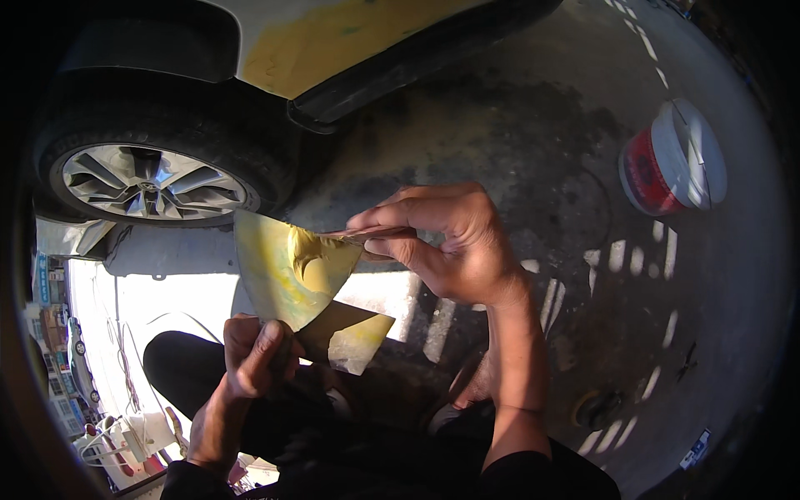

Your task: The person applies yellow body filler to the lower side panel of a white car using a putty knife and a small scraper. They spread the filler along the bumper edge and smooth it repeatedly.

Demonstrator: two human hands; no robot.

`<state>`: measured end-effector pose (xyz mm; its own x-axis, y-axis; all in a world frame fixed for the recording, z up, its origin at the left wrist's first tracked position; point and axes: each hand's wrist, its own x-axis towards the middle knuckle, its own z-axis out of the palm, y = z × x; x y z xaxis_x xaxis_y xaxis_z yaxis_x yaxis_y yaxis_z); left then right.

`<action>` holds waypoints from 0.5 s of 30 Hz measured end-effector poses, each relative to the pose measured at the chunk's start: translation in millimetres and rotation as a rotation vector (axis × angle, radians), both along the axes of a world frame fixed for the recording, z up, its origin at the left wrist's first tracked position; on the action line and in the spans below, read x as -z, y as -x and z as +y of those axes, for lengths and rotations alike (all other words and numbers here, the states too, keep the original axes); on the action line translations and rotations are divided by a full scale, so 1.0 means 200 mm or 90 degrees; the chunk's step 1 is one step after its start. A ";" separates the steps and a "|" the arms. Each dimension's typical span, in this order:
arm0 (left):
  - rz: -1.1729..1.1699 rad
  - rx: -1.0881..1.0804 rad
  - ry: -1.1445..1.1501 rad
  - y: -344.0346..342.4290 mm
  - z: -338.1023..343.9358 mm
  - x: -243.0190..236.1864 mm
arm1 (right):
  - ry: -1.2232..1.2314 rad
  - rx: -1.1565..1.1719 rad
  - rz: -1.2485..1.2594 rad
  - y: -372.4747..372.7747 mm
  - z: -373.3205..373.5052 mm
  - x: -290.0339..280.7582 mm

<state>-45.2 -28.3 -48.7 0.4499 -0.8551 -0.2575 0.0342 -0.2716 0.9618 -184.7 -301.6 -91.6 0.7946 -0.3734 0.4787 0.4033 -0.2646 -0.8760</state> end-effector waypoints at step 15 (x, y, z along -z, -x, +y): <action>0.265 0.187 -0.100 -0.03 0.03 -0.02 | -0.449 -0.070 0.006 -0.19 0.10 0.13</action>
<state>-40.0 -22.5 -44.1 0.0296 -0.8664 -0.4985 0.3050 -0.4671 0.8300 -147.2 -280.8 -116.6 0.8480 -0.5096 0.1456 0.3873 0.4084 -0.8266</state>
